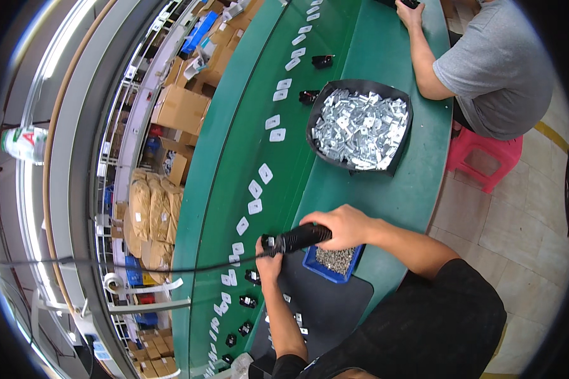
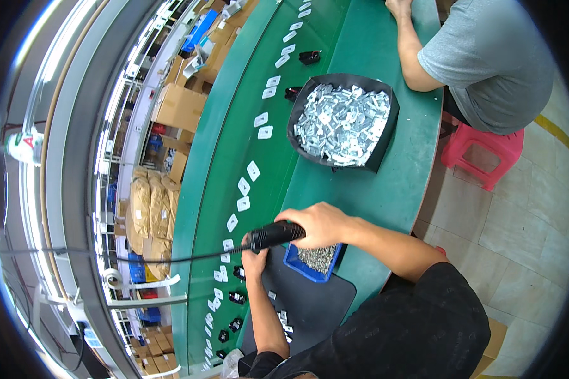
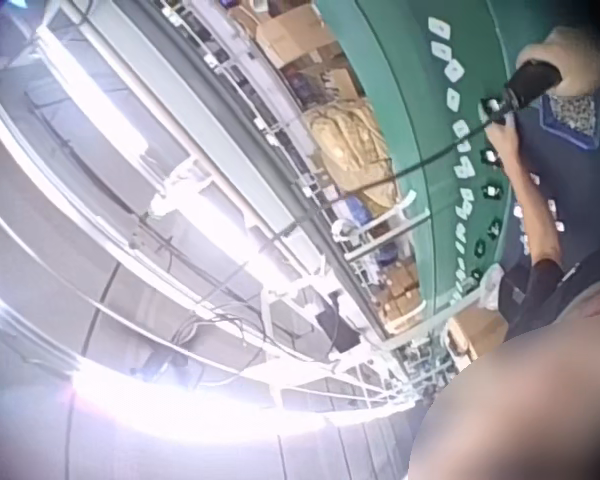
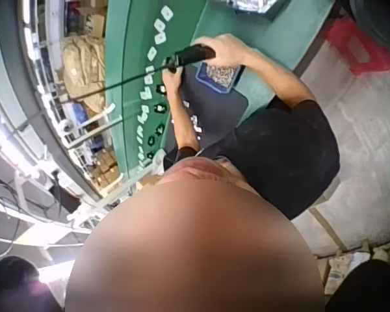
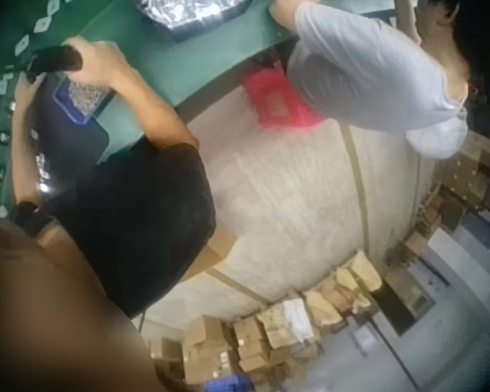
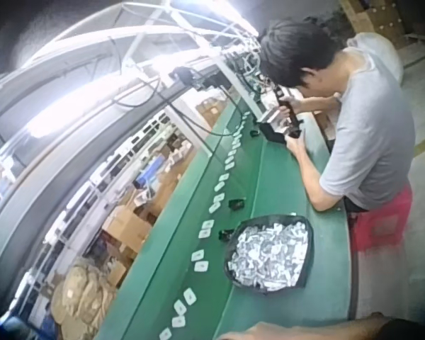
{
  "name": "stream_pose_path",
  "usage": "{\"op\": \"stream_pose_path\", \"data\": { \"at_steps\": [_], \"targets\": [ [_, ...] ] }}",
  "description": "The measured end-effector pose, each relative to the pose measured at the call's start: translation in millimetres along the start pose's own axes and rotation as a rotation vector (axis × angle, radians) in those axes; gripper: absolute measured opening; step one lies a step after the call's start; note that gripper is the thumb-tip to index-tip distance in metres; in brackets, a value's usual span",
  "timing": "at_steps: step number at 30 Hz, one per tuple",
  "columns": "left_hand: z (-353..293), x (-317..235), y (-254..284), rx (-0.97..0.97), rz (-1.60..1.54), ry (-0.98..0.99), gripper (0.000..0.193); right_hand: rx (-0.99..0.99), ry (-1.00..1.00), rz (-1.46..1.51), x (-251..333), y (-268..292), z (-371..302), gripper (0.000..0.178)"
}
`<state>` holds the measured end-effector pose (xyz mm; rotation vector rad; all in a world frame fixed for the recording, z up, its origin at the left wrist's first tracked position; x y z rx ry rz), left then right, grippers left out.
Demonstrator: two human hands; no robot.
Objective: Assembling small electronic components using an electric screwdriver on a production line.
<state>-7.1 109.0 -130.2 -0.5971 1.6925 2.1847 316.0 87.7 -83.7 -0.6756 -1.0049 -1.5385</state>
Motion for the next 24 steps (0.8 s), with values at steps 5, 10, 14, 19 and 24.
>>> {"op": "stream_pose_path", "data": {
  "at_steps": [5, 10, 14, 19, 24],
  "targets": [
    [5, -12, 4, -0.023, 0.236, -0.088, 0.090, 0.030, 0.097, 0.003, 5, -3, -7, 0.053],
    [52, -68, -9, -0.096, 0.118, -0.360, 0.071, 0.006, 0.183, 0.026, 4, -6, -9, 0.049],
    [136, -132, -59, -0.075, 0.026, -0.606, 0.042, -0.052, 0.261, 0.054, 4, -2, -17, 0.053],
    [218, -216, -123, -0.071, 0.145, -0.878, 0.042, -0.001, 0.298, 0.077, -2, -9, -19, 0.061],
    [252, -252, -178, -0.096, 0.097, -0.830, 0.045, -0.040, 0.318, 0.094, -3, -4, -15, 0.060]
  ]
}}
Point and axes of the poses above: each hand's wrist, its own z-axis towards the middle knuckle, its own y-axis out of the back of the hand, x = y × z, the point moved 2 cm from there along z, towards the middle knuckle, and after that the axes turned 12 degrees about -x, right-handed, at the moved point
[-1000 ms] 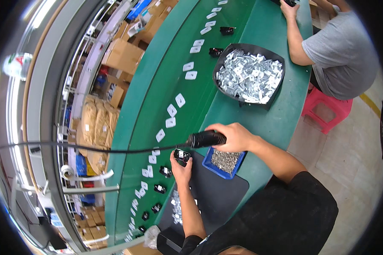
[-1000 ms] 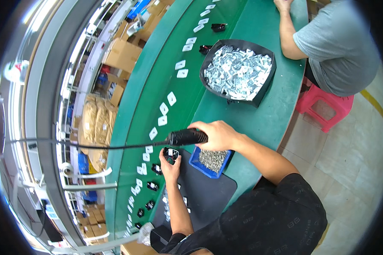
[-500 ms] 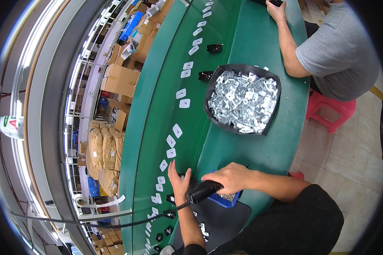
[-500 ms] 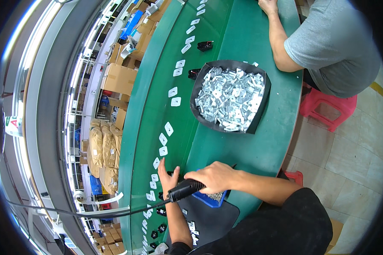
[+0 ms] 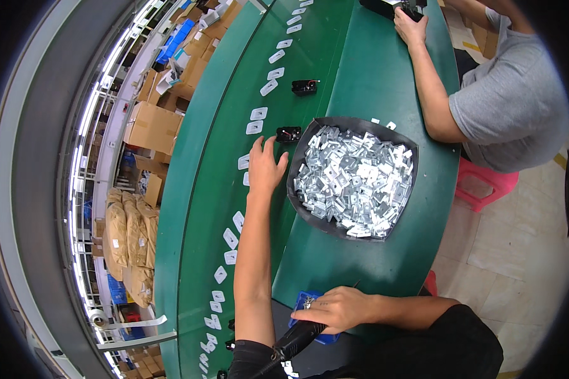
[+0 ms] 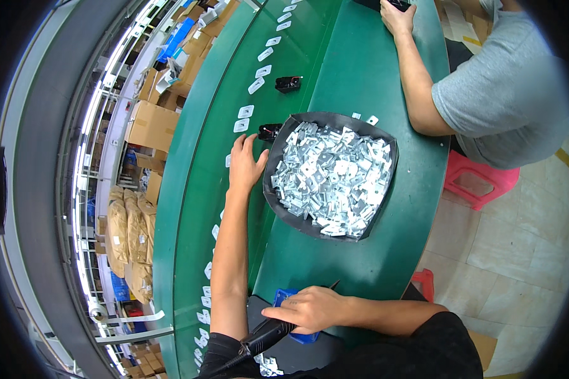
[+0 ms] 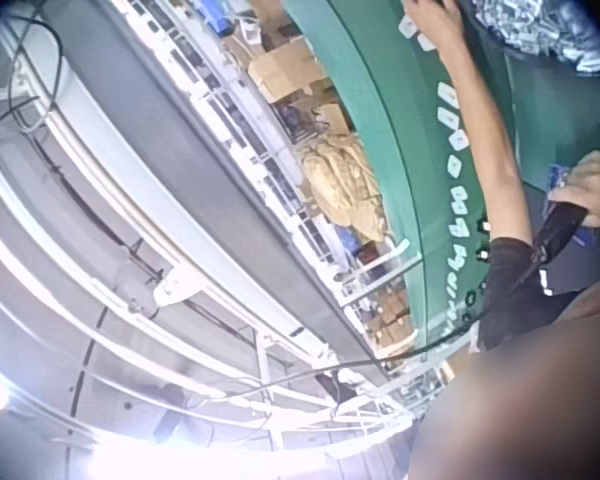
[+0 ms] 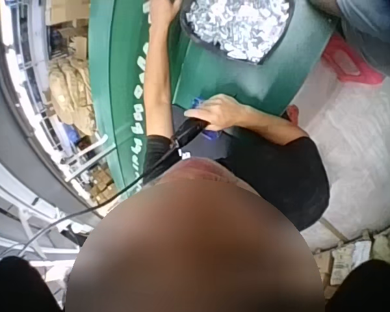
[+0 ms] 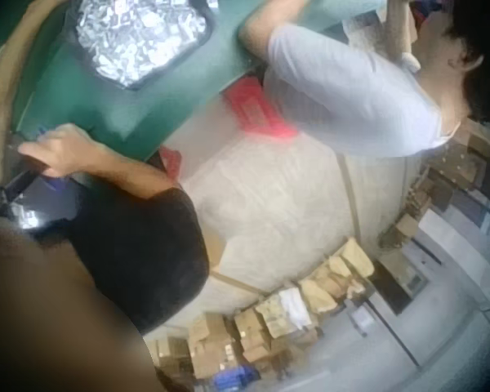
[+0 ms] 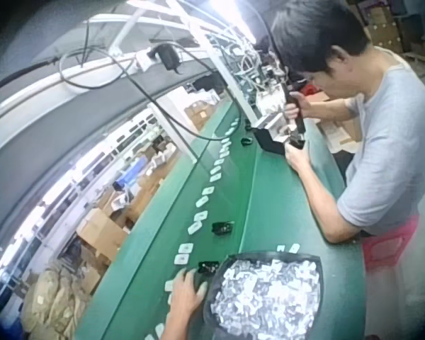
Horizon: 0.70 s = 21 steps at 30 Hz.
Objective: Assembling small electronic components using an electric screwdriver on a production line.
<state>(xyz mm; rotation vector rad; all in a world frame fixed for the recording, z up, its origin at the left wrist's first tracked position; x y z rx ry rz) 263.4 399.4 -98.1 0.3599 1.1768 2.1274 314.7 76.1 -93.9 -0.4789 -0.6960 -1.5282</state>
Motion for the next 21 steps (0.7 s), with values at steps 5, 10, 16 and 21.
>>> {"op": "stream_pose_path", "data": {
  "at_steps": [5, 10, 16, 21],
  "targets": [
    [7, 2, -30, 0.132, -0.049, 0.049, 0.041, 0.025, -0.039, 0.012, -3, 0, 4, 0.047],
    [-8, 3, -26, 0.073, -0.097, 0.087, 0.022, 0.033, -0.029, 0.024, 6, 11, 9, 0.047],
    [-76, 2, 62, 0.057, -0.153, 0.124, 0.017, 0.072, -0.062, -0.012, 12, 12, 8, 0.049],
    [-214, -22, 181, 0.042, -0.089, 0.333, 0.018, -0.007, -0.082, -0.027, 8, 11, 4, 0.057]
  ]
}}
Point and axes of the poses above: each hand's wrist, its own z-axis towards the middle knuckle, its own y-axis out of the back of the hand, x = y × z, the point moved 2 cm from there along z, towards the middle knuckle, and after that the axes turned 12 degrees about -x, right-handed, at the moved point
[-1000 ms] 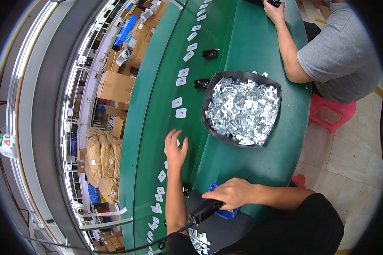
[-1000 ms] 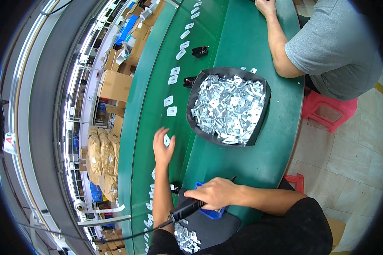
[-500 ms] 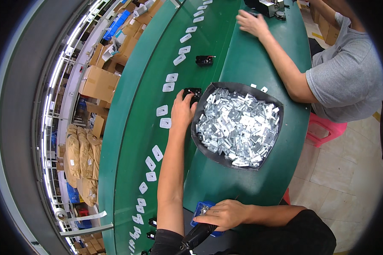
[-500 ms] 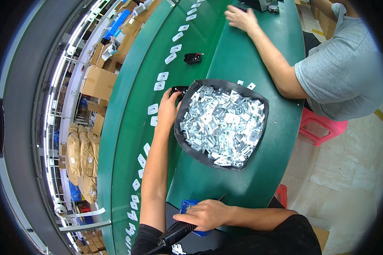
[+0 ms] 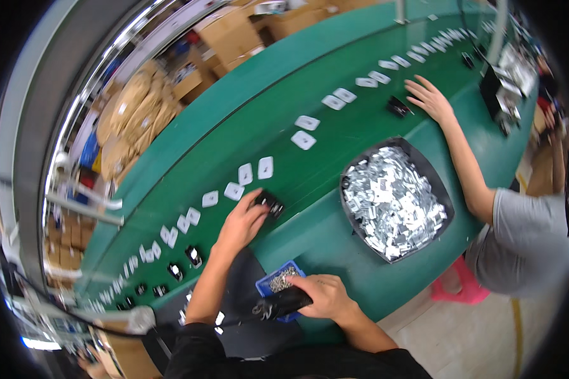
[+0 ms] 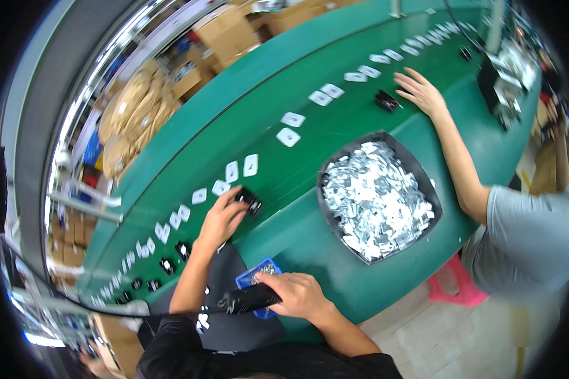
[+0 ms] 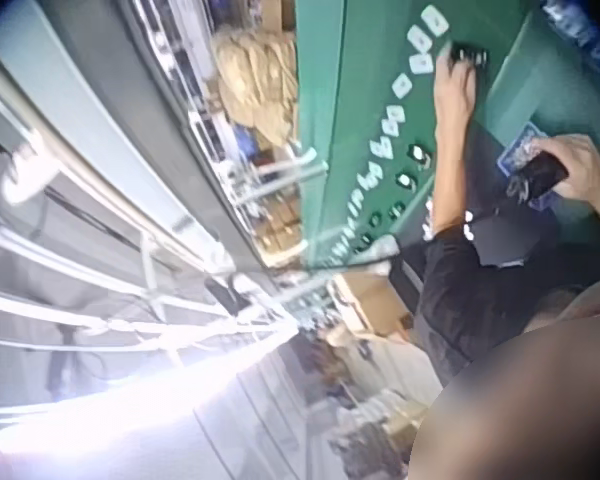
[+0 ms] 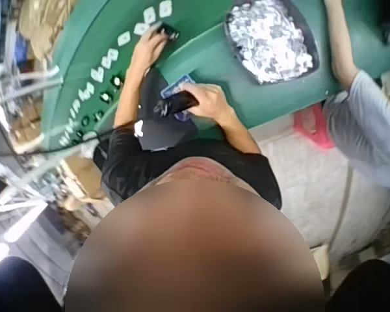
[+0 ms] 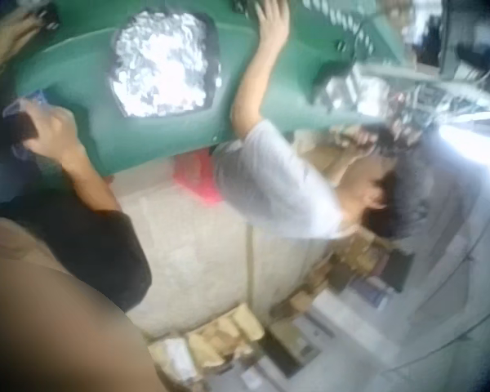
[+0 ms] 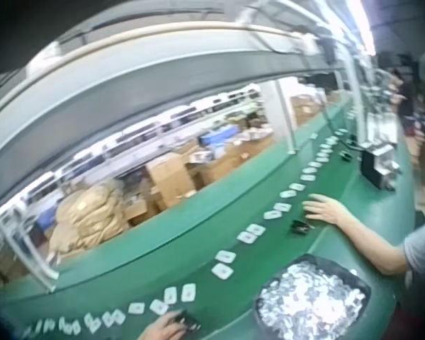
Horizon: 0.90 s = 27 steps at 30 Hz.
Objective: Assembling small electronic components using an electric screwdriver on a production line.
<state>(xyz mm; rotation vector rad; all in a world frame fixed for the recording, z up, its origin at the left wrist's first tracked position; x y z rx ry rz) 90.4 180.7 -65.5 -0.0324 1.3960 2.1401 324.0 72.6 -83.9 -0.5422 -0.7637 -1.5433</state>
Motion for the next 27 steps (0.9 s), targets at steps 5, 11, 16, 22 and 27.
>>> {"op": "stream_pose_path", "data": {
  "at_steps": [5, 11, 16, 22, 27],
  "targets": [
    [-167, -19, 76, -0.129, 0.123, 0.261, 0.019, 0.050, 0.035, -0.022, 0, -15, 9, 0.058],
    [-254, -69, 96, -0.240, 0.054, 0.600, 0.018, 0.037, -0.159, -0.193, 9, -32, 5, 0.061],
    [-291, -73, 94, -0.275, 0.026, 0.609, 0.015, 0.100, -0.258, -0.091, -2, -34, -6, 0.055],
    [-301, -79, 83, -0.252, -0.080, 0.562, 0.031, -0.075, -0.307, 0.149, 12, -8, -8, 0.053],
    [-297, -74, 80, -0.273, -0.108, 0.513, 0.042, -0.333, -0.224, 0.409, 63, 1, 11, 0.054]
  ]
}}
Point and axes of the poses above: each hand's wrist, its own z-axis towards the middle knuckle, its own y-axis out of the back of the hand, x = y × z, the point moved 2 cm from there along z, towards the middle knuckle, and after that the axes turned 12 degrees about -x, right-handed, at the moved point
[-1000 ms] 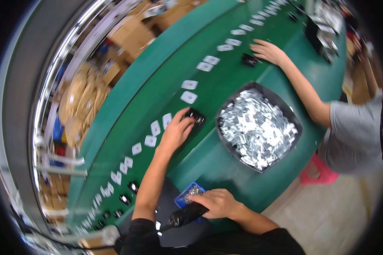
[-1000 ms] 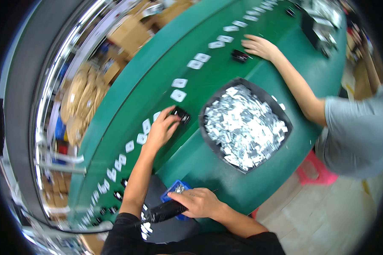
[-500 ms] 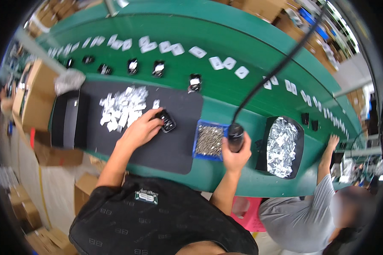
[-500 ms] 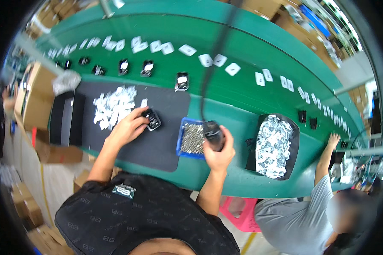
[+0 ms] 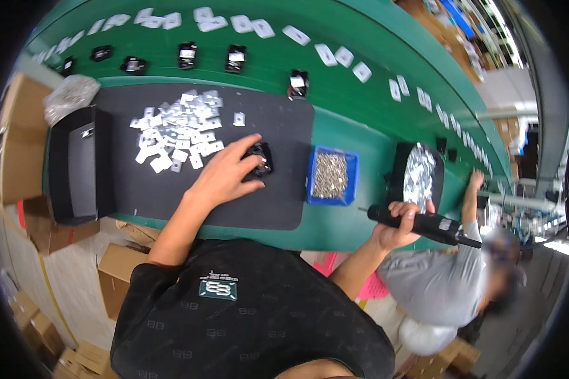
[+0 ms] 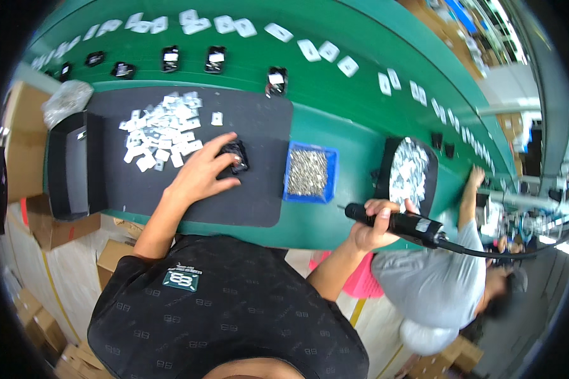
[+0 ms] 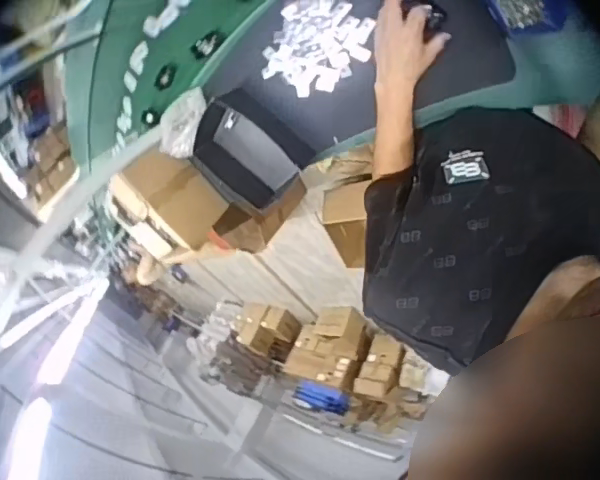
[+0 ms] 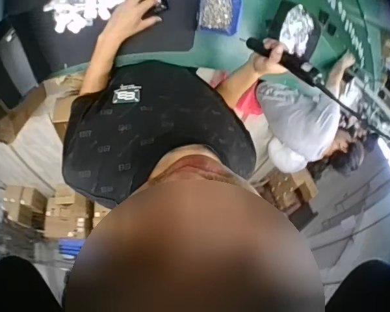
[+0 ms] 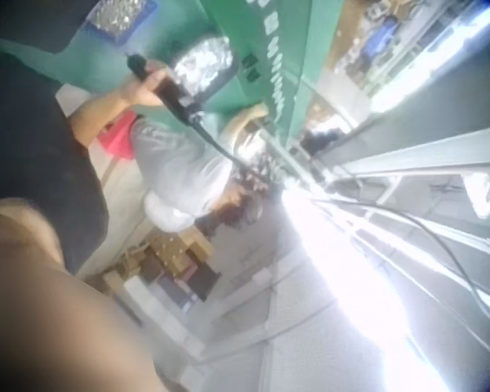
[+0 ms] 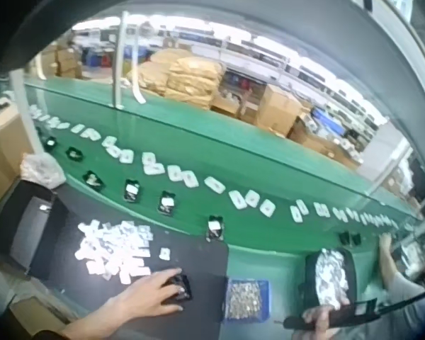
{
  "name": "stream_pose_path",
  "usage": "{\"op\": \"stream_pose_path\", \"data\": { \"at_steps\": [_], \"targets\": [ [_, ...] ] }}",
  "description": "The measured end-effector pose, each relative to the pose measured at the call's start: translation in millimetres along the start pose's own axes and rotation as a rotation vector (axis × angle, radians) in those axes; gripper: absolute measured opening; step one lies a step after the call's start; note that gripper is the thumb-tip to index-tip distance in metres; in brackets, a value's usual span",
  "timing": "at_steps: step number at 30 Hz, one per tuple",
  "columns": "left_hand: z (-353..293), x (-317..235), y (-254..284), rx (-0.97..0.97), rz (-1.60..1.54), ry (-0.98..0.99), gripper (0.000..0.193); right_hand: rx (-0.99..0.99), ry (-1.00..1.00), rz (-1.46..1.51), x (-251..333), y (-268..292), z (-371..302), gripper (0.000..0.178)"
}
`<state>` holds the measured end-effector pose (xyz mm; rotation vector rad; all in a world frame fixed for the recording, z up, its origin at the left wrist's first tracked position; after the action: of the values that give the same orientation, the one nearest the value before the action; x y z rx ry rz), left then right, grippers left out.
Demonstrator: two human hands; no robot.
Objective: Assembling small electronic components using an electric screwdriver on a production line.
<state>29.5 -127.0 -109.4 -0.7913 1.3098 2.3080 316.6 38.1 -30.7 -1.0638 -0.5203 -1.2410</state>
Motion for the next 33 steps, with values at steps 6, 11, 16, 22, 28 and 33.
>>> {"op": "stream_pose_path", "data": {
  "at_steps": [6, 11, 16, 22, 28, 33],
  "targets": [
    [1, 9, -7, -0.079, -0.121, 0.019, 0.028, 0.018, 0.104, 0.122, 1, -21, -3, 0.053],
    [2, 5, -6, -0.069, -0.083, -0.021, 0.027, 0.022, 0.081, 0.056, -27, -38, -11, 0.053],
    [1, 3, -4, -0.037, -0.065, -0.004, 0.037, 0.025, 0.086, 0.091, -48, -57, -16, 0.053],
    [-4, 7, 27, -0.119, -0.080, 0.079, 0.047, 0.019, 0.076, 0.102, -62, -64, -17, 0.055],
    [-15, 28, 52, -0.260, 0.235, 0.262, 0.036, 0.066, 0.041, 0.089, -69, -65, -21, 0.055],
    [-23, 31, 48, -0.160, 0.286, 0.323, 0.035, 0.073, 0.055, 0.187, -44, -66, -17, 0.053]
  ]
}}
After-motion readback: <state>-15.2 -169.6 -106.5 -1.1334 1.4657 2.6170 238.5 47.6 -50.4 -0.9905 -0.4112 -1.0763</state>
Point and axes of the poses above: each hand's wrist, its own z-axis towards the middle knuckle, its own y-axis out of the back of the hand, x = y × z, the point moved 2 cm from there along z, towards the middle knuckle, and after that the axes turned 12 degrees about -x, right-handed, at the moved point
